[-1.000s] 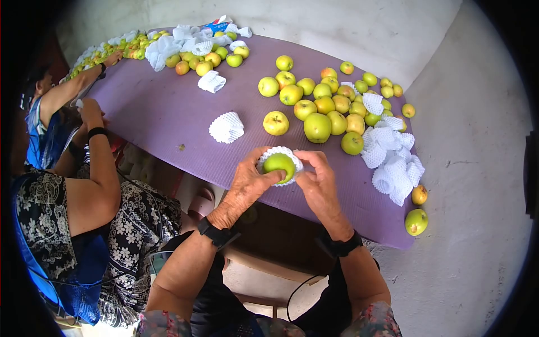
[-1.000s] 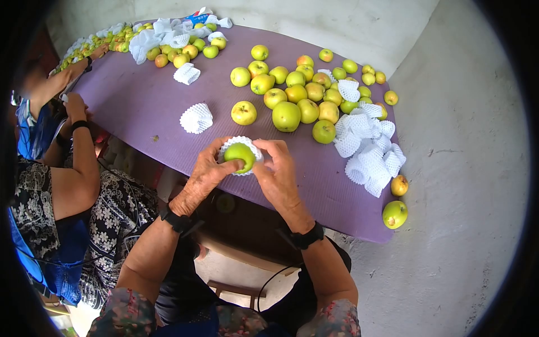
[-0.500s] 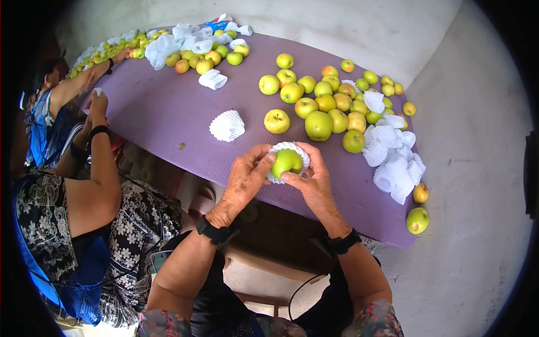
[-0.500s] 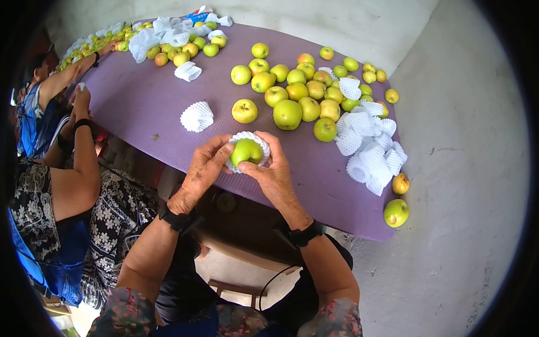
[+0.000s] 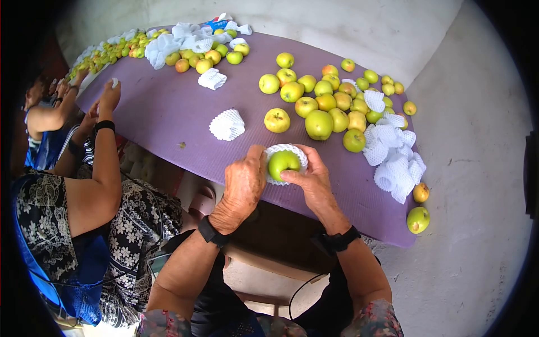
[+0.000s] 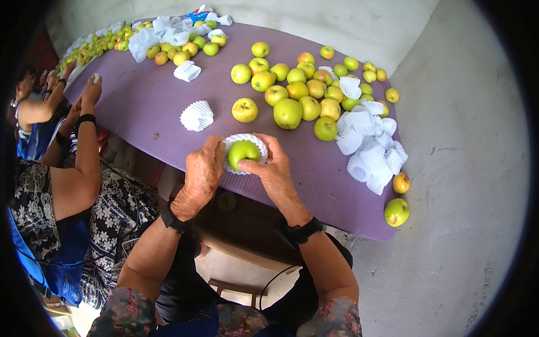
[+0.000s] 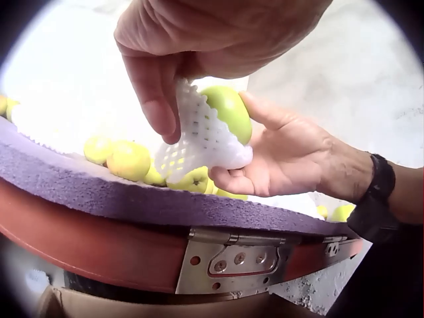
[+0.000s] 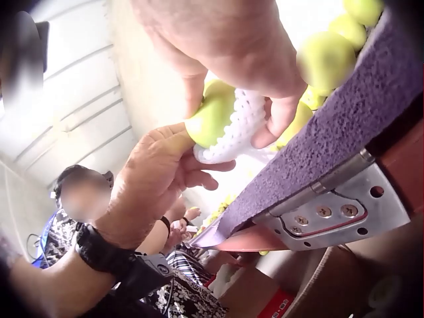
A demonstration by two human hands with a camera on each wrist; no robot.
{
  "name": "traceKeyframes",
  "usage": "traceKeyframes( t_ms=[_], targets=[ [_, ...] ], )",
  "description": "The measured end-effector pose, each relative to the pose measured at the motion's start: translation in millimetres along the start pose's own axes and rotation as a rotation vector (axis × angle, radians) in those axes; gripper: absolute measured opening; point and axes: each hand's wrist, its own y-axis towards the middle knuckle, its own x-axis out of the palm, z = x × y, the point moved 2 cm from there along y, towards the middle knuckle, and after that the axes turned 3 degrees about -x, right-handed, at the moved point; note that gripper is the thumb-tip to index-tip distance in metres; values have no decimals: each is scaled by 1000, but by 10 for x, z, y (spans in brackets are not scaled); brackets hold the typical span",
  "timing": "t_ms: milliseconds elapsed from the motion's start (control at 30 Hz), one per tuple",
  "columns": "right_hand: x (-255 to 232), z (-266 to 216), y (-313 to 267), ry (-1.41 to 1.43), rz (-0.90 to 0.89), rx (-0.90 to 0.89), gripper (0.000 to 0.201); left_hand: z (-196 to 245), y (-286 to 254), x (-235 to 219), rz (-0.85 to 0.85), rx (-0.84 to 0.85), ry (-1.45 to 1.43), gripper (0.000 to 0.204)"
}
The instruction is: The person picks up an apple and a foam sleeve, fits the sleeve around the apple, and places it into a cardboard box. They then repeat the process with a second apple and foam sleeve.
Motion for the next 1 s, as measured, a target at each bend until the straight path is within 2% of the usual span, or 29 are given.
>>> traceKeyframes(
  t_ms=[133,233,333,433,533,633,667,733,833,1000],
  targets=[
    [-7,32,-4,26,26,-12,66,-26,-3,12,40,37,-32,11],
    [1,-20,0,-56,38,-79,69,-129,25,23,-116,-37,-192,19],
    [-75,-70,31,-202,-20,-139,72,-25,34,-46,-279,-248,-533,43],
    [-15,-204,-6,-155,-128,-59,76,22,95,-109,-507,-376,-472,67],
    [-20,-214,-19,-276,-225,-19,79,-5,92,-94,-625,-360,-503,74],
    [-24,-224,-24,-211,-215,-53,78,-11,106,-109,-630,-457,-623,76],
    [-32,-241,-18,-195,-206,-67,77,-6,109,-113,-579,-455,-662,76],
    [-79,-256,9,-220,-149,-90,68,12,103,-113,-476,-448,-739,76],
    [-143,-233,32,-234,-129,-66,53,55,111,-137,-425,-459,-790,75],
    [-191,-181,30,-149,-173,-44,36,18,104,-95,-445,-438,-777,74]
  ],
)
